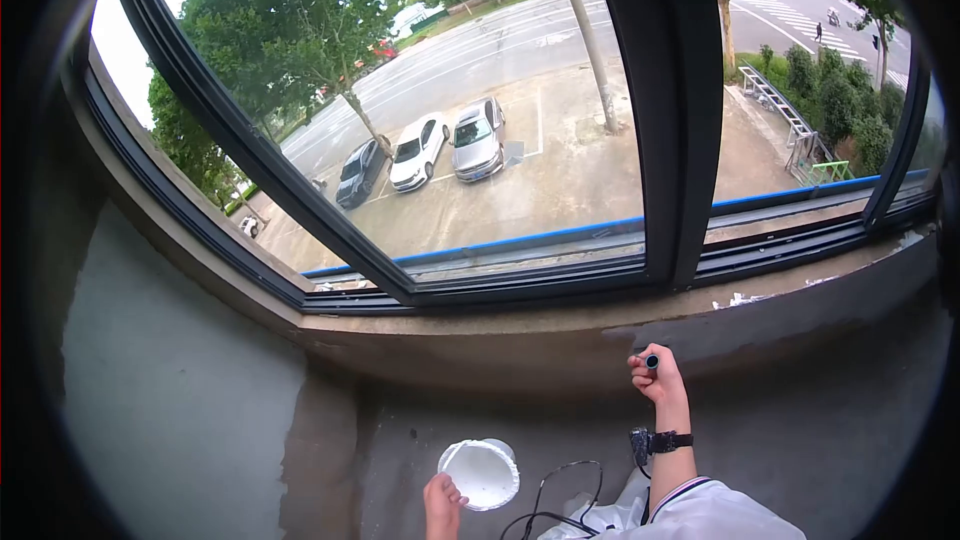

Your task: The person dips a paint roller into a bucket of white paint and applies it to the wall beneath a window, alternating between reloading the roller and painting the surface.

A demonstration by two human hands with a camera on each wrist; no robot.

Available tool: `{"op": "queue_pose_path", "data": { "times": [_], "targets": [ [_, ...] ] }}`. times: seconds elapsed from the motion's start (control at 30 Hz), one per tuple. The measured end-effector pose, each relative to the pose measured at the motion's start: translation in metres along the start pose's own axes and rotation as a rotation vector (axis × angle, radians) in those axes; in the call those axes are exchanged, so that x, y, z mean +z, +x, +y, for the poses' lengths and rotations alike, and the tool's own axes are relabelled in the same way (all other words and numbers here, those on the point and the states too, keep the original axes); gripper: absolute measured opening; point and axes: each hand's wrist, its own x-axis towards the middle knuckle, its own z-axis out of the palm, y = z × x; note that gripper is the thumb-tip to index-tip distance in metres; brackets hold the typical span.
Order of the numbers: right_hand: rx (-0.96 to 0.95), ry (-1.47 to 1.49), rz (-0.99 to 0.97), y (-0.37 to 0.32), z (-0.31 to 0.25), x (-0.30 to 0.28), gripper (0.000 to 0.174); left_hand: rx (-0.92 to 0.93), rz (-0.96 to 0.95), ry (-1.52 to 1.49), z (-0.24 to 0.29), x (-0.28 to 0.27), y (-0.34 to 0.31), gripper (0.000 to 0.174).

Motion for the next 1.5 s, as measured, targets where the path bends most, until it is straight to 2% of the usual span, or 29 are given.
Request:
{"op": "queue_pose_path", "data": {
  "times": [0.23, 0.33, 0.37, 0.47, 0.5, 0.53, 0.63, 0.9, 1.07, 1.13, 1.27, 1.3, 1.5],
  "targets": [
    [-0.029, -0.111, 0.100, 0.058, 0.013, -0.036, 0.010, -0.132, 0.212, 0.173, -0.037, 0.019, -0.022, 0.022],
    [-0.076, -0.218, 0.157, 0.071, 0.023, -0.041, 0.010, -0.112, 0.254, 0.156, -0.042, 0.025, -0.031, 0.021],
    [-0.085, -0.230, 0.160, 0.071, 0.024, -0.040, 0.010, -0.096, 0.198, 0.143, -0.045, 0.021, -0.032, 0.022],
    [-0.092, -0.241, 0.175, 0.065, 0.021, -0.034, 0.010, -0.095, 0.191, 0.138, -0.042, 0.023, -0.037, 0.023],
    [-0.084, -0.246, 0.145, 0.058, 0.016, -0.029, 0.010, -0.102, 0.205, 0.101, -0.036, 0.032, -0.049, 0.014],
    [-0.103, -0.244, 0.135, 0.054, 0.011, -0.026, 0.010, -0.090, 0.189, 0.097, -0.034, 0.035, -0.050, 0.014],
    [-0.083, -0.143, 0.112, 0.029, -0.002, -0.010, 0.009, -0.066, 0.139, 0.155, -0.033, 0.046, -0.051, 0.016],
    [-0.220, -0.216, -0.066, -0.057, 0.002, 0.033, 0.010, 0.133, -0.080, 0.126, -0.030, 0.047, -0.039, 0.018],
    [-0.285, -0.206, -0.110, -0.102, 0.004, 0.038, 0.013, 0.098, -0.168, 0.124, -0.022, 0.034, -0.017, 0.018],
    [-0.325, -0.253, -0.195, -0.113, 0.008, 0.035, 0.017, 0.068, -0.169, 0.143, -0.023, 0.026, -0.006, 0.019],
    [-0.372, -0.317, -0.212, -0.124, 0.013, 0.039, 0.021, 0.088, -0.153, 0.191, -0.020, 0.032, -0.012, 0.025],
    [-0.382, -0.294, -0.183, -0.128, 0.014, 0.044, 0.016, 0.081, -0.151, 0.202, -0.020, 0.030, -0.010, 0.025],
    [-0.305, -0.269, -0.137, -0.079, 0.007, 0.015, 0.016, 0.039, -0.129, 0.222, -0.017, 0.025, 0.001, 0.029]
  ]
}}
